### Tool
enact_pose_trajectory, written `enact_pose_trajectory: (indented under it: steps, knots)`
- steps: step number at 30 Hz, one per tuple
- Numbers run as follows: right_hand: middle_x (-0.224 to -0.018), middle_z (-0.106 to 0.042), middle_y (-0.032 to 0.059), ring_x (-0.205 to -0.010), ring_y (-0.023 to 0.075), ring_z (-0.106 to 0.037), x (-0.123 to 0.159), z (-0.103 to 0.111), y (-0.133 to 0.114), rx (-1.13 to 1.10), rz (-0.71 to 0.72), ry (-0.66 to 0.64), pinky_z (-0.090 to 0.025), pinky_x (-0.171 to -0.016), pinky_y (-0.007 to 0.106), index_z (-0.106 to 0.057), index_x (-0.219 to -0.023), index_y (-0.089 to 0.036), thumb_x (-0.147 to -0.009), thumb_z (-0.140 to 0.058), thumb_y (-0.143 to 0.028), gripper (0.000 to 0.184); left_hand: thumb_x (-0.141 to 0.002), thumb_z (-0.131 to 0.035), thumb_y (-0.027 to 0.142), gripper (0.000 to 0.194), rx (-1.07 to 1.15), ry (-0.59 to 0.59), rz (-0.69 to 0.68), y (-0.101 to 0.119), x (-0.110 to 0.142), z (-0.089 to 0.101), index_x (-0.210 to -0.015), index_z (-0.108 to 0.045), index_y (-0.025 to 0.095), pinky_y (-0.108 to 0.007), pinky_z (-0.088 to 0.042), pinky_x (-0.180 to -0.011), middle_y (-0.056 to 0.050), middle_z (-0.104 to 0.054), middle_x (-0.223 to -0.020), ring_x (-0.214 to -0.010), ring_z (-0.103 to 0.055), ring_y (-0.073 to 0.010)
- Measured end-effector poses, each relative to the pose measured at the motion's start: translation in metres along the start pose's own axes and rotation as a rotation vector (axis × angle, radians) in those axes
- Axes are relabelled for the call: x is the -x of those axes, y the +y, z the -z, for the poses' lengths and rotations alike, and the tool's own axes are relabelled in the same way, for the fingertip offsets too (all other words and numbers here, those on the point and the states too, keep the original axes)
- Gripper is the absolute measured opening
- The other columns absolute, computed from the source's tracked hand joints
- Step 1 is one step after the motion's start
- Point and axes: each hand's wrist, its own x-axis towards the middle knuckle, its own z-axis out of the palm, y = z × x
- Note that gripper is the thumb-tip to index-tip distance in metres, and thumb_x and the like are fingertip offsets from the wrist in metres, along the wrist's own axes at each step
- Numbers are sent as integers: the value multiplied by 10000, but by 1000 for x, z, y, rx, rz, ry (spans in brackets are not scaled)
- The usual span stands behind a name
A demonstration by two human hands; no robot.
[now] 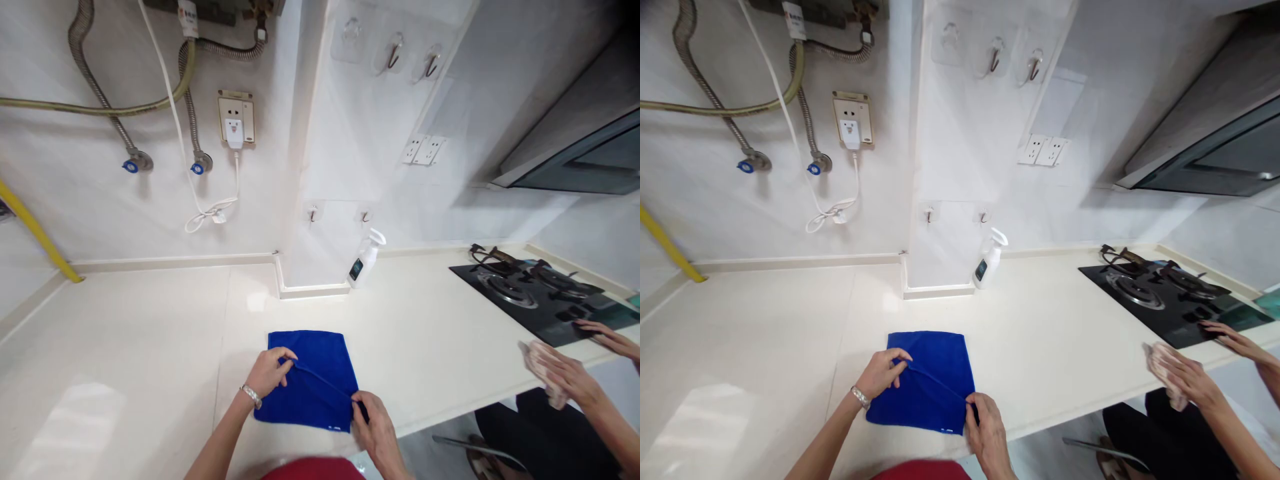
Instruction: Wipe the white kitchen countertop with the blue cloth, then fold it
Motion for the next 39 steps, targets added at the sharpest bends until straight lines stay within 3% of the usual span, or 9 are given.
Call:
enact_pose_trajectory:
  steps: [10, 14, 18, 22, 25, 29, 32, 34, 39]
  knots:
    - [-937, -724, 54, -847, 220, -715, 0, 0, 8, -28, 0, -68, -610, -751, 360, -653, -1038, -253, -976, -461, -340, 219, -814, -579, 437, 362, 332, -24, 40, 12, -6, 20, -1043, -583, 156, -204, -526, -494, -85, -685, -915, -815, -745, -241]
    - [-908, -736, 56, -790, 213, -712, -37, 9, 20, -72, -15, -124, -613, -716, 352, -680, -993, -232, -977, -463, -376, 260, -787, -617, 332, 251, 309, 28, 71, 12, -38, 29, -939, -612, 133, -260, -564, -510, -94, -697, -830, -746, -733, -241]
    - [-918, -727, 75, -771, 203, -690, -106, 31, 5, -90, 22, 51, -606, -728, 354, -687, -995, -201, -986, -482, -421, 301, -873, -532, 336, 237, 307, 182, -141, 48, -71, 41, -1007, -609, 156, -342, -620, -812, -101, -715, -1024, -955, -715, -210]
    - [-968, -709, 79, -871, 202, -676, -137, 46, -23, -119, 68, 240, -597, -794, 351, -673, -1032, -201, -992, -516, -377, 239, -937, -491, 402, 286, 275, 239, -376, 74, -64, 60, -1068, -589, 167, -372, -529, -1047, -122, -665, -1261, -1180, -640, -215]
    - [-1001, -702, 68, -958, 202, -678, -105, 40, -28, -142, 146, 138, -586, -875, 356, -674, -1072, -226, -999, -517, -292, 185, -915, -494, 279, 212, 162, 214, -413, 46, -30, 66, -1025, -641, 174, -353, -512, -1053, -98, -698, -1199, -1164, -648, -205]
    - [-1018, -690, 73, -956, 195, -692, -28, 21, -16, -148, 155, -81, -602, -842, 317, -693, -1106, -258, -1002, -491, -230, 229, -834, -497, 151, 235, 7, 137, -362, -30, 28, 48, -948, -695, 205, -275, -586, -805, -26, -741, -947, -838, -705, -151]
    - [-1060, -671, 92, -1010, 206, -687, 5, 13, -11, -151, 116, -147, -605, -868, 318, -705, -1104, -265, -1002, -484, -223, 247, -815, -445, 80, 330, -239, 88, -478, -71, 55, 29, -994, -681, 224, -299, -578, -942, -35, -718, -1086, -1029, -687, -154]
    - [-1066, -664, 96, -1021, 204, -682, 6, 11, -12, -161, 101, -162, -602, -884, 319, -704, -1105, -261, -1005, -476, -218, 253, -822, -468, 72, 369, -354, 84, -529, -81, 59, 22, -1085, -669, 234, -333, -556, -1019, -57, -683, -1189, -1149, -645, -169]
    - [-1007, -665, 95, -932, 190, -682, -18, 17, -16, -159, 110, -165, -604, -816, 317, -702, -1091, -243, -1015, -446, -209, 270, -898, -536, 116, 224, -505, 39, -649, -69, 49, 33, -1006, -688, 241, -300, -595, -959, -39, -705, -1125, -1060, -682, -161]
